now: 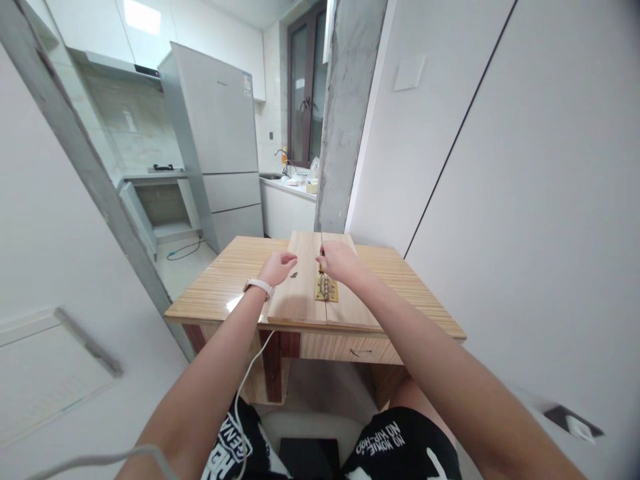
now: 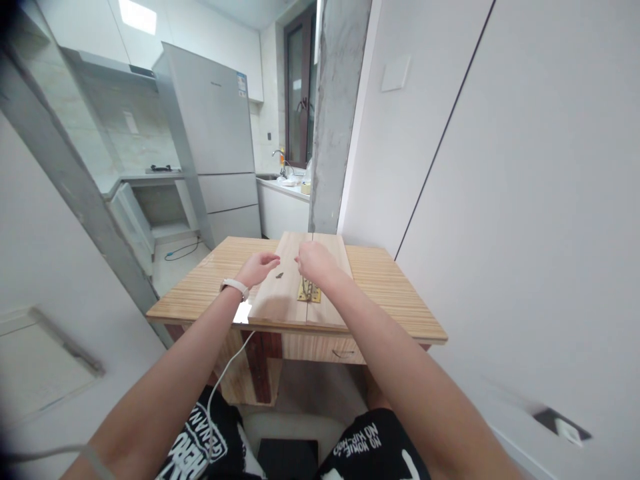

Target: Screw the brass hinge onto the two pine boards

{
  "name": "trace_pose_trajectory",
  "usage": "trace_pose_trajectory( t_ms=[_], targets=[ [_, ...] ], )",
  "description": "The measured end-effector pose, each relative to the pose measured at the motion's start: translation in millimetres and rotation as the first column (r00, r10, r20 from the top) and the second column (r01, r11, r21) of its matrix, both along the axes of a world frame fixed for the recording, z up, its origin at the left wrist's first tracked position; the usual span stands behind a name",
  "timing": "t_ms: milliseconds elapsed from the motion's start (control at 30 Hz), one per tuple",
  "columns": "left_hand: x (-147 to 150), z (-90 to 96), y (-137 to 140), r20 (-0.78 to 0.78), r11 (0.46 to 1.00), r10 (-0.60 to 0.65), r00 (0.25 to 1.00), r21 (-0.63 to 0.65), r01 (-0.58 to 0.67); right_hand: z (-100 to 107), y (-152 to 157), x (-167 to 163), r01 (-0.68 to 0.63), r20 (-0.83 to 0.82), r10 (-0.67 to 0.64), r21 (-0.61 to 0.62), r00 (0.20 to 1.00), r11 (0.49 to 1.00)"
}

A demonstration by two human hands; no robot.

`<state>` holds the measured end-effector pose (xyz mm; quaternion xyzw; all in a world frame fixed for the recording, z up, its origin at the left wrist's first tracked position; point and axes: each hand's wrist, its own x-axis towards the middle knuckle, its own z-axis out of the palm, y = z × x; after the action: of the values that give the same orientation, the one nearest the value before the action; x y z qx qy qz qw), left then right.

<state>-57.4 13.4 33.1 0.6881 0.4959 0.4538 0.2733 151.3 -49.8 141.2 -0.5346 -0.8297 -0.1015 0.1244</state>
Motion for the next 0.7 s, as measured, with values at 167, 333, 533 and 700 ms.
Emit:
trace_pose_trajectory(
  t_ms=[167,333,533,700],
  targets=[
    [-19,-26.8,11,-0.295,0.986,0.156,0.943,-0.011,-0.167,0,-2,-5,0.035,-0.011,-0.035,-0.004,0.999,0.999],
    [-13,-45.3,11,-0.370,0.977,0.185,0.910,-0.030,-0.211,-9,-4,-4,-0.034,-0.122,0.035,0.009,0.992,0.999],
    [-5,-54.0,12,-0.416,0.976,0.203,0.887,0.019,-0.215,-25,-4,16,-0.073,-0.338,0.061,-0.023,0.939,0.997],
    [0,-52.4,15,-0.454,0.975,0.211,0.866,0.032,-0.220,-18,-14,32,-0.074,-0.432,0.085,0.042,0.898,0.996]
  ],
)
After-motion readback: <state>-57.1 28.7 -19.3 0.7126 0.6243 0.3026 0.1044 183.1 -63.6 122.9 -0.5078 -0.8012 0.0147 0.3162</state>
